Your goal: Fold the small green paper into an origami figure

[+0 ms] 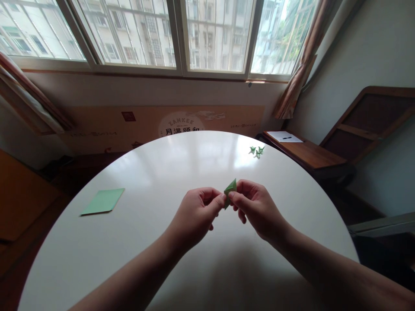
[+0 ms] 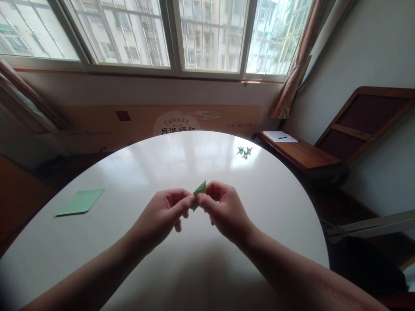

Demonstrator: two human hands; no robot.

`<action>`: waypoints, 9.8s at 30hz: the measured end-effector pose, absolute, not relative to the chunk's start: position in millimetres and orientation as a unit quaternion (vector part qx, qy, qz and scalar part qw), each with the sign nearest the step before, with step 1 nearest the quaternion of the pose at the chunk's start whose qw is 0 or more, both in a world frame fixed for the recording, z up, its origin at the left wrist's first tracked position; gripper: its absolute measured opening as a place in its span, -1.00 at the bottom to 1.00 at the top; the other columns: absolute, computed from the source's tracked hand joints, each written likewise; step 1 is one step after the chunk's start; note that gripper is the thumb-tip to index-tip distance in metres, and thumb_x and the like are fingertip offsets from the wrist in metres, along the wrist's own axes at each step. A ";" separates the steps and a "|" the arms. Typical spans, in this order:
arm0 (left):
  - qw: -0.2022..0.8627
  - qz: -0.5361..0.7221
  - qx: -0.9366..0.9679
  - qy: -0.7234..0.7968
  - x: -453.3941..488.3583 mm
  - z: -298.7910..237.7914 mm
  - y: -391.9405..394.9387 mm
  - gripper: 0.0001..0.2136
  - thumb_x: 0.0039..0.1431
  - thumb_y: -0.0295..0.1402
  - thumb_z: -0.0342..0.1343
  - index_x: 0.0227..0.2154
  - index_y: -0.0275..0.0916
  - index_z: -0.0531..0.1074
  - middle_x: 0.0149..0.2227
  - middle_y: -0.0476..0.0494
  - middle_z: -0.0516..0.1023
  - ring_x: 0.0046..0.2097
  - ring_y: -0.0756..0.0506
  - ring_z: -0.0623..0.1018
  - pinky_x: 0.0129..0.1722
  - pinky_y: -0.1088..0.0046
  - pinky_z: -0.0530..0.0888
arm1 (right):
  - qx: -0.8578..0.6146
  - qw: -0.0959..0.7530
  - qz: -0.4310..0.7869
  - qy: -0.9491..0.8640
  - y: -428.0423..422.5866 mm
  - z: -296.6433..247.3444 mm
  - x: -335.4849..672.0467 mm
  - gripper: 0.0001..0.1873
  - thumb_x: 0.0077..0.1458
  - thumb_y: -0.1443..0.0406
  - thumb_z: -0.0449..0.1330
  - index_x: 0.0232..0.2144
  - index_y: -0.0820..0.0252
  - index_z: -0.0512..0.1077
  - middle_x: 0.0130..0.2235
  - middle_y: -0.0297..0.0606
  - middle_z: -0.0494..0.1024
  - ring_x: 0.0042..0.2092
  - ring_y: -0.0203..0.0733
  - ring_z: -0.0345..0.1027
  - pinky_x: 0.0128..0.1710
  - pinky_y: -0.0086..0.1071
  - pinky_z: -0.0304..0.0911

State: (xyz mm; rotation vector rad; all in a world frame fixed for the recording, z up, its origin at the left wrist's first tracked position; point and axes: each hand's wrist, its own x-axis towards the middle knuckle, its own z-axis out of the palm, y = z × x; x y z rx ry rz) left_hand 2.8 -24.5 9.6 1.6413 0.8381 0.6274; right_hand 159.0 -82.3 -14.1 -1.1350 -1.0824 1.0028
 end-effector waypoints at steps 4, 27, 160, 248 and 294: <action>0.512 0.265 0.740 0.348 2.0 9.1 -26.1 -0.73 0.20 -0.20 0.10 -0.50 -0.27 0.50 -0.61 0.03 0.34 -0.59 0.03 0.35 -0.63 0.56 0.33 | -0.489 0.600 0.427 -0.468 -82.3 -13.5 159.4 -0.83 0.10 0.27 0.26 -0.50 0.19 0.42 -0.56 -0.42 0.39 -0.58 -0.38 0.17 -0.72 -0.54 0.09; 0.562 0.263 0.722 0.306 6.1 -1.2 -24.4 -0.74 0.26 -0.20 0.01 -0.44 -0.26 0.40 -0.49 -0.02 0.38 -0.48 -0.02 0.42 -0.62 0.55 0.39 | -0.485 0.629 0.425 -0.434 -77.3 -12.2 163.9 -0.81 0.07 0.24 0.26 -0.51 0.20 0.41 -0.56 -0.40 0.41 -0.57 -0.37 0.19 -0.70 -0.54 0.06; 0.473 0.446 0.720 0.243 -4.3 16.4 -24.8 -0.94 0.08 -0.44 0.28 -0.35 -0.26 0.60 -0.41 -0.10 0.61 -0.46 -0.04 0.54 -0.55 0.50 0.54 | -0.397 0.637 0.444 -0.489 -87.8 -8.2 158.9 -0.71 0.05 0.29 0.40 -0.15 0.13 0.53 -0.39 -0.30 0.58 -0.40 -0.21 0.46 -0.69 -0.52 0.36; 0.572 0.351 0.662 0.334 -2.8 22.3 -21.4 -0.85 0.10 -0.31 0.23 -0.38 -0.28 0.64 -0.54 -0.03 0.56 -0.58 0.06 0.39 -0.66 0.62 0.35 | -0.436 0.642 0.388 -0.497 -91.2 -6.7 153.9 -0.86 0.07 0.24 0.38 -0.32 0.19 0.60 -0.45 -0.26 0.61 -0.43 -0.18 0.51 -0.57 -0.38 0.49; 0.546 0.264 0.719 0.339 -6.1 22.0 -15.0 -0.83 0.14 -0.30 0.21 -0.39 -0.31 0.61 -0.49 -0.08 0.62 -0.51 0.01 0.48 -0.65 0.62 0.36 | -0.436 0.583 0.536 -0.428 -79.5 -12.2 166.5 -0.80 0.00 0.20 0.43 -0.41 0.22 0.57 -0.47 -0.28 0.57 -0.45 -0.22 0.47 -0.69 -0.53 0.35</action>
